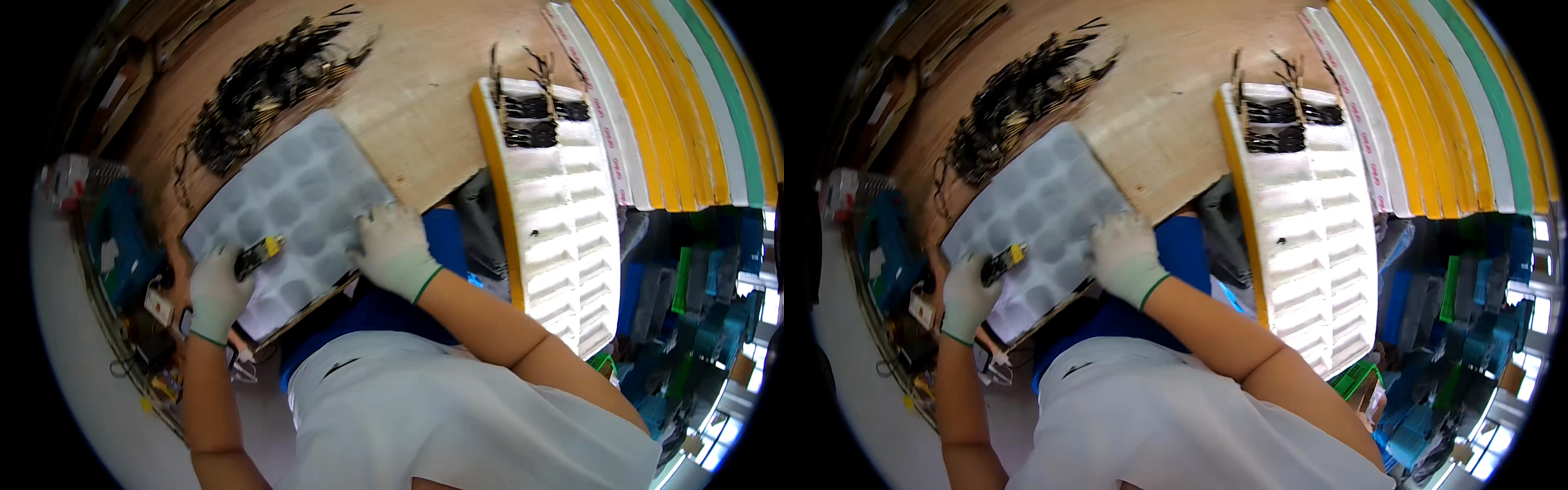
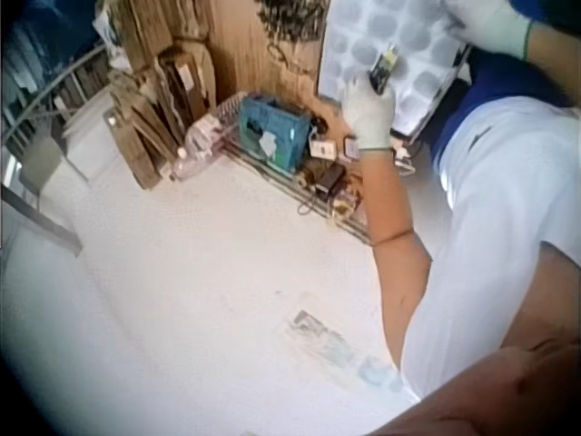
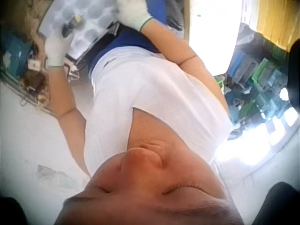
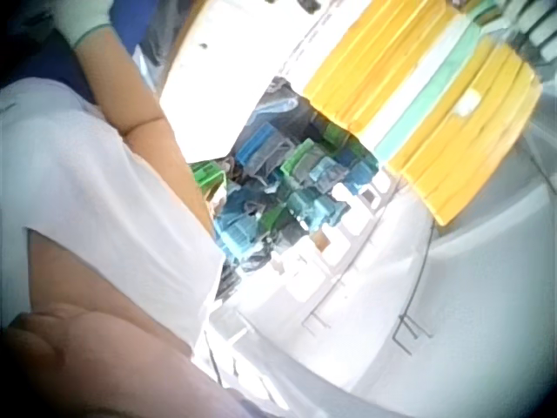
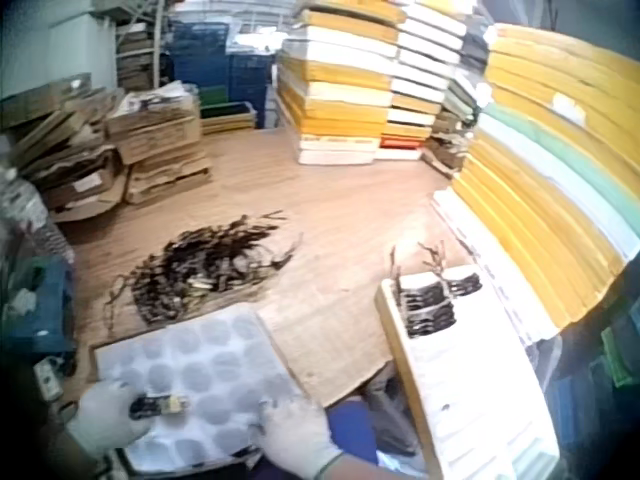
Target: The person assembles sunglasses by inserting dark lenses into metal frames. They pick up a frame, insert a lens, and place the completed unit into a white foam tray. The process is repeated for multiple units.
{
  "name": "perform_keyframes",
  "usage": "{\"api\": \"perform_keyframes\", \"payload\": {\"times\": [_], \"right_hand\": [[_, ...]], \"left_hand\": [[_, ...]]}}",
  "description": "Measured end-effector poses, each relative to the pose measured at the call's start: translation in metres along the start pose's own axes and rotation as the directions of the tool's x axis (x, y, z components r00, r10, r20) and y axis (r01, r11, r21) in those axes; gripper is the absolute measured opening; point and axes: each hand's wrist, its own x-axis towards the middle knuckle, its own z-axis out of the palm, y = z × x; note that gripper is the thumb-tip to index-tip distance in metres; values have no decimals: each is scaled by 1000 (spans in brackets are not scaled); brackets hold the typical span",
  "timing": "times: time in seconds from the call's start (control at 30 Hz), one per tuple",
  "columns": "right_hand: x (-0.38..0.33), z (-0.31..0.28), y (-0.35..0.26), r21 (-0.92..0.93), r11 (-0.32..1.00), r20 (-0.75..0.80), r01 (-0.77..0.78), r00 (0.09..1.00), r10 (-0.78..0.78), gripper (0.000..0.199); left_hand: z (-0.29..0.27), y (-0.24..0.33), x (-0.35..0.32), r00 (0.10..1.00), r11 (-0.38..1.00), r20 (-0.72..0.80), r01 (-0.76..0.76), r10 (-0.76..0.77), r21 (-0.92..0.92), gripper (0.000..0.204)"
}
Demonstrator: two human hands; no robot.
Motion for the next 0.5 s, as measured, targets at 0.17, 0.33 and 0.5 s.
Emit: {"api": "perform_keyframes", "payload": {"times": [0.17, 0.33, 0.5], "right_hand": [[11, 1, 5, 129, 987, 40, 95, 994, -101, 26], [-28, -61, 51, 541, 786, -394, 299, 916, -77, 23], [-90, -64, 53, 636, 667, -523, 387, 852, 5, 18]], "left_hand": [[3, 8, -53, 992, 991, -125, 8, -25, -136, 40], [31, 8, -85, 975, 965, -123, 155, -183, -211, 42], [50, 9, -95, 968, 958, -156, 157, -197, -239, 41]]}}
